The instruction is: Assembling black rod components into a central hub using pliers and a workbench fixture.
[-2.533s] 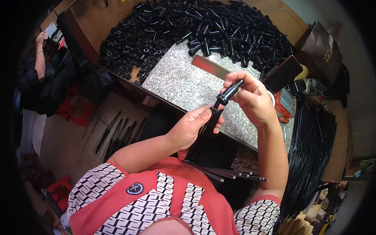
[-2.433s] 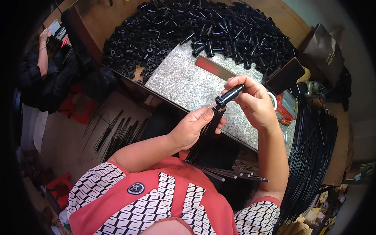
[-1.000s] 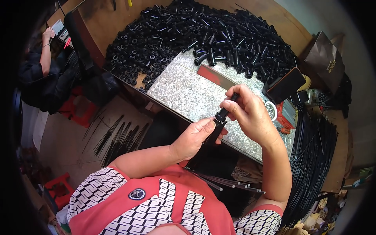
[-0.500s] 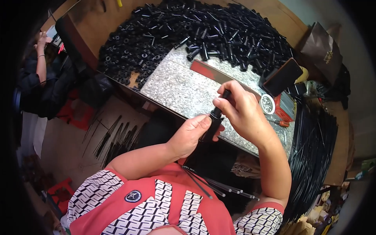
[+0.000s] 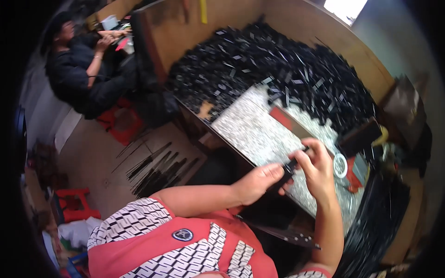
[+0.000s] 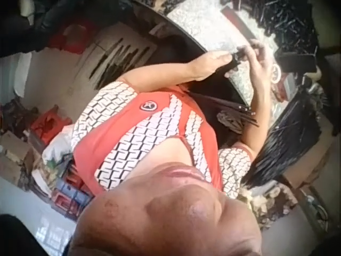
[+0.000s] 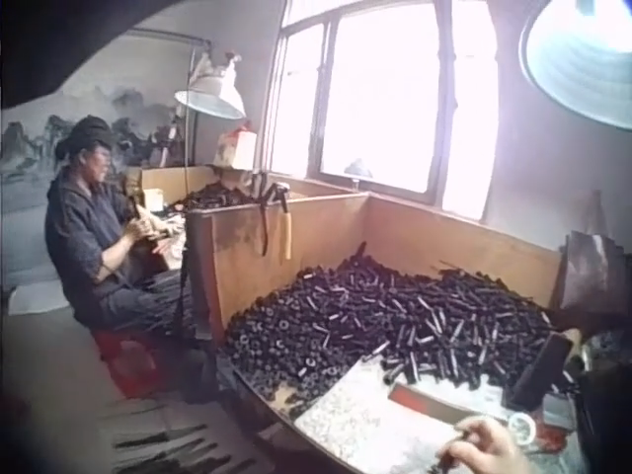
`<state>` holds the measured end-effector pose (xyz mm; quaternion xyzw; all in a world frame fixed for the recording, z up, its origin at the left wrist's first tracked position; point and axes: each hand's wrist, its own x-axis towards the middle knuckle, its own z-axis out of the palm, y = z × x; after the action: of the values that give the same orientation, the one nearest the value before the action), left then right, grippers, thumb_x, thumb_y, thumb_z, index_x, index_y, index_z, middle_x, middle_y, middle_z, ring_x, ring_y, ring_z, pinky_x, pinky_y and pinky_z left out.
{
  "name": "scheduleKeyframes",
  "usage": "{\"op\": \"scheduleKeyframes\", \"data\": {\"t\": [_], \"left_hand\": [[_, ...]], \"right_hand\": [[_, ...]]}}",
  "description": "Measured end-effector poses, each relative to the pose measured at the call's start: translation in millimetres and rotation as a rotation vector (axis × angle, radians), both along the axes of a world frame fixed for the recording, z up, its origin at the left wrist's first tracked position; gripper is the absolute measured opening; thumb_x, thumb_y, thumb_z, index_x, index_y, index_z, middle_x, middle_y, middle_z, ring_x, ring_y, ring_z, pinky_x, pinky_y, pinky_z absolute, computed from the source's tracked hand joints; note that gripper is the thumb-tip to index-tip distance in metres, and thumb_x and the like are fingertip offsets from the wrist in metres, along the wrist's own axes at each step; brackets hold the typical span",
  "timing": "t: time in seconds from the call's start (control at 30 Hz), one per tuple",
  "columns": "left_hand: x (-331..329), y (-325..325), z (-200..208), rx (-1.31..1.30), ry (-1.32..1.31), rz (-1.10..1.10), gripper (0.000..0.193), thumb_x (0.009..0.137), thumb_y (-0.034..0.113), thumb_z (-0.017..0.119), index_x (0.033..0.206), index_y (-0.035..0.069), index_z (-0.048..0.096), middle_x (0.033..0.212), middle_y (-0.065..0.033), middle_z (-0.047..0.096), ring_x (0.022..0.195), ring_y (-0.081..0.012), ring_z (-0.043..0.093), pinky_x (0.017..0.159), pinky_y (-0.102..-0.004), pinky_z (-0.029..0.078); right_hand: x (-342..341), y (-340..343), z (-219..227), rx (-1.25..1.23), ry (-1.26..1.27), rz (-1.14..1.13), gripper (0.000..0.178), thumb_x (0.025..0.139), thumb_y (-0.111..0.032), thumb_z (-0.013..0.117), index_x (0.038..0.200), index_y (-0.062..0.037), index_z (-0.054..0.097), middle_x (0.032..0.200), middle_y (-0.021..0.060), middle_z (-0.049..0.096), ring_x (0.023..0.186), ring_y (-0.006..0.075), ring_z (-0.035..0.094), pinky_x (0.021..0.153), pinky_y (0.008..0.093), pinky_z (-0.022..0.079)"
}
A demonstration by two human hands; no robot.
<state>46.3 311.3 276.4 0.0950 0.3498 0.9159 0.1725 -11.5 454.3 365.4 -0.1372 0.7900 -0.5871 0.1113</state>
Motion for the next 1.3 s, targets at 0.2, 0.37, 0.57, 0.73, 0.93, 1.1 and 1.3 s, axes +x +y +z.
{"op": "scheduleKeyframes", "data": {"t": [0.2,0.37,0.57,0.73,0.93,1.1,1.3], "left_hand": [[-5.7,13.8,-14.9,0.026,0.156,-0.078,0.029,0.104,0.026,0.037,0.107,0.004,0.055,0.083,0.0008,0.053,0.073,-0.0081,0.048,0.069,-0.0232,0.043],[2.3,13.2,-20.4,0.043,0.134,-0.024,0.030,0.103,0.031,0.039,0.103,0.005,0.055,0.086,0.0017,0.052,0.076,-0.0073,0.050,0.063,-0.0236,0.047],[3.5,8.5,-9.0,0.032,0.131,-0.102,0.047,0.104,0.027,0.037,0.146,0.006,0.033,0.088,0.0011,0.049,0.076,-0.0087,0.047,0.070,-0.0227,0.044],[-1.3,8.2,-11.3,-0.008,0.170,-0.104,0.049,0.104,0.029,0.037,0.147,0.006,0.030,0.089,0.0005,0.049,0.076,-0.0092,0.047,0.068,-0.0225,0.044],[2.8,5.2,-1.6,0.031,0.161,-0.053,0.034,0.103,0.030,0.037,0.121,0.004,0.051,0.087,-0.0012,0.050,0.074,-0.0084,0.048,0.062,-0.0223,0.046],[8.5,6.6,-7.8,0.039,0.196,-0.076,0.034,0.103,0.031,0.037,0.120,0.005,0.051,0.087,-0.0001,0.049,0.073,-0.0080,0.047,0.062,-0.0220,0.044],[10.5,4.0,3.7,0.101,0.060,-0.037,0.030,0.103,0.029,0.039,0.115,0.005,0.054,0.088,0.0007,0.052,0.070,-0.0085,0.048,0.061,-0.0224,0.044]], "right_hand": [[30.6,8.7,1.0,0.054,-0.010,0.025,0.035,0.081,-0.005,0.065,0.112,0.0051,0.053,0.093,0.0111,0.063,0.081,0.0161,0.060,0.071,0.0286,0.052],[47.4,-8.7,6.7,-0.059,-0.220,0.014,0.029,0.077,-0.004,0.067,0.103,0.0051,0.058,0.087,0.0075,0.064,0.071,0.0124,0.060,0.064,0.0249,0.050],[42.9,0.2,5.2,-0.058,-0.175,0.042,0.031,0.076,-0.004,0.068,0.104,0.0054,0.058,0.085,0.0082,0.064,0.067,0.0133,0.061,0.058,0.0245,0.049],[28.6,7.3,-0.3,-0.099,-0.199,0.131,0.033,0.077,-0.001,0.070,0.106,0.0070,0.056,0.092,0.0141,0.063,0.069,0.0215,0.063,0.057,0.0316,0.055],[25.5,8.4,-3.5,-0.038,-0.117,0.165,0.026,0.078,0.003,0.068,0.101,0.0085,0.056,0.084,0.0149,0.064,0.058,0.0248,0.066,0.050,0.0317,0.057],[38.7,3.7,-8.4,0.029,-0.068,0.091,0.030,0.076,-0.005,0.072,0.099,0.0061,0.055,0.082,0.0099,0.062,0.058,0.0168,0.060,0.047,0.0271,0.053],[49.8,5.6,-29.2,-0.161,-0.140,-0.079,0.051,0.079,0.001,0.067,0.124,0.0057,0.043,0.090,0.0127,0.059,0.059,0.0172,0.060,0.049,0.0286,0.053]]}}
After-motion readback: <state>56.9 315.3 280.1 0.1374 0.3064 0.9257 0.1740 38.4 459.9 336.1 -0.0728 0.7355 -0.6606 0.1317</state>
